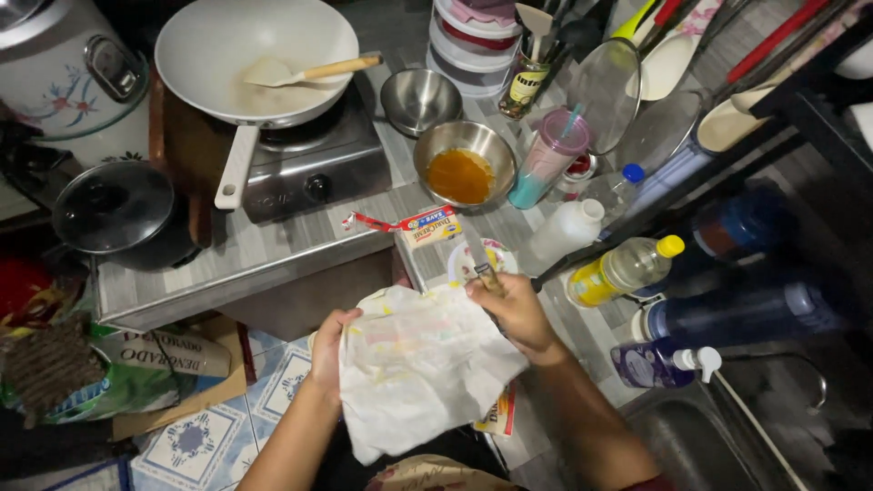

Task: Unwrapping a block of butter and weighing it on a digital scale in a kitchen setting.

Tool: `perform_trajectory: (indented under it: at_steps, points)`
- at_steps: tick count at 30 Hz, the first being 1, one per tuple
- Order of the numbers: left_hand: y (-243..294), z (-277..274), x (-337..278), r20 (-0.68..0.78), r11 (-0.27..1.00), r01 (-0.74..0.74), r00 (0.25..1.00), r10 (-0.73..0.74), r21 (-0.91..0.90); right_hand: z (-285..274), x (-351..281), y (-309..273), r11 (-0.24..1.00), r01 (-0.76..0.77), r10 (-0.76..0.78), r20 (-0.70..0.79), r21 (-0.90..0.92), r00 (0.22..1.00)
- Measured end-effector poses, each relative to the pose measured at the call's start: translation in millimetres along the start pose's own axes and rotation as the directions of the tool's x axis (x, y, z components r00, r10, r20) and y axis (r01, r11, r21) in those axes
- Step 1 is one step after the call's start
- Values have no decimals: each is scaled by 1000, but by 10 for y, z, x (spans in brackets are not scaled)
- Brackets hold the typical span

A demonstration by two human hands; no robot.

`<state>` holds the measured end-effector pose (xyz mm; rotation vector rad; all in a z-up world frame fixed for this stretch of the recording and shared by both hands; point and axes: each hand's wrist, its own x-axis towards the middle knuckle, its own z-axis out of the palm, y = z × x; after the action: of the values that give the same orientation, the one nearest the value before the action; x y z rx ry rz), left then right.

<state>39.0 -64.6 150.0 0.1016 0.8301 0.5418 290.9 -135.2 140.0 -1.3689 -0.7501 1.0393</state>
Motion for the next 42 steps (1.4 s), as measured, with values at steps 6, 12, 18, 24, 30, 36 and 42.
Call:
perform_trajectory:
  at_steps: [6,12,18,24,30,36,42]
  points:
    - [20,-13,77,-4,1000,2,1000,-2,3,26,-161,322,999,-30,32,-51,29,998]
    - [69,-32,132,-3,1000,-21,1000,21,-3,-584,-124,791,904,230,-293,-132,-361,947]
    - [94,-95,305,-5,999,-43,999,43,-13,-503,-579,-460,313,652,-616,375,-690,693]
    - [93,-1157,1221,-15,998,-53,999,53,-15,-597,-584,-211,145,556,-639,352,-818,684]
    - [187,-1306,1235,-31,998,-63,998,63,-15,-518,-558,-248,30,582,-759,360,-813,543]
    - [233,-1364,1199,-38,996,-80,996,79,-27,-524,-476,-94,63,640,-816,329,-766,475]
    - [250,-1427,1221,-44,995,-94,995,93,-32,-405,-519,-242,93,617,-809,303,-782,505]
